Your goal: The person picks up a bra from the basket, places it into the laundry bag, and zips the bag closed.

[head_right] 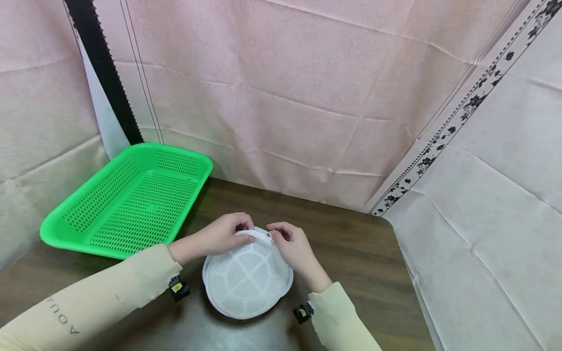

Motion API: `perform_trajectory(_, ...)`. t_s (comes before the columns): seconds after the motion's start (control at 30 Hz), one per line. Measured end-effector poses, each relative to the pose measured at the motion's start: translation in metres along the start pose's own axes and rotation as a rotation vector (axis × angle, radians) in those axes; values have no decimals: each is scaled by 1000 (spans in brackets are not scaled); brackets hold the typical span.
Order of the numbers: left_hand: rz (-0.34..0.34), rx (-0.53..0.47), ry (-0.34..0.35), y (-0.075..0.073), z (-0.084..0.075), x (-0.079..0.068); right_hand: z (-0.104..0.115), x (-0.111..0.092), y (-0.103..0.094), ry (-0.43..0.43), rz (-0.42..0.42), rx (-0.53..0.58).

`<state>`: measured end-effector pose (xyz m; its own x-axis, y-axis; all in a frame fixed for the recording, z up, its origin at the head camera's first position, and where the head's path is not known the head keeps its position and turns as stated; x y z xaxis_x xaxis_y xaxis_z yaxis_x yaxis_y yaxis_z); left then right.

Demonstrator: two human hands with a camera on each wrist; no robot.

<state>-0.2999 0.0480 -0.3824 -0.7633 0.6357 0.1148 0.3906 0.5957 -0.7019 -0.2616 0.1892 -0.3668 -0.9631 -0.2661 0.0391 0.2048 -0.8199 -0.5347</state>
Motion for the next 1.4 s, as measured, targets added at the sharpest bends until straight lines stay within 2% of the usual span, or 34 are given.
perform_trajectory(0.1, -10, 8, -1, 0, 0, 0, -1, 0, 0, 12, 0, 2)
perform_trajectory(0.33, -28, 16, 11, -1, -1, 0, -33, 8, 1, 11, -22, -5)
perform_trajectory(0.6, -15, 3, -10, 1, 2, 0, -34, 6, -1, -2, -26, -7)
perform_trajectory(0.83, -20, 3, 21, 2, -3, 0, -34, 7, 4, -37, 39, 20)
perform_trajectory(0.97, -18, -7, 12, 2, -2, -1, -37, 6, 4, -30, 47, -12)
perform_trajectory(1.4, -17, -10, 4, 0, 6, -4, -34, -2, 0, -51, -4, -105)
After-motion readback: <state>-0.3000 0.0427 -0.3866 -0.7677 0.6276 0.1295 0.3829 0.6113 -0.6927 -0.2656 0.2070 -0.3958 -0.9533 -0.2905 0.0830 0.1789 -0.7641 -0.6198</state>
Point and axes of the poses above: each hand's wrist, its own x-axis towards the middle knuckle, its own y-axis out of the palm, z = x × y, the point moved 8 cm from there along x, towards the middle knuckle, and after that the axes turned 5 degrees about z, right-handed, at the moved point
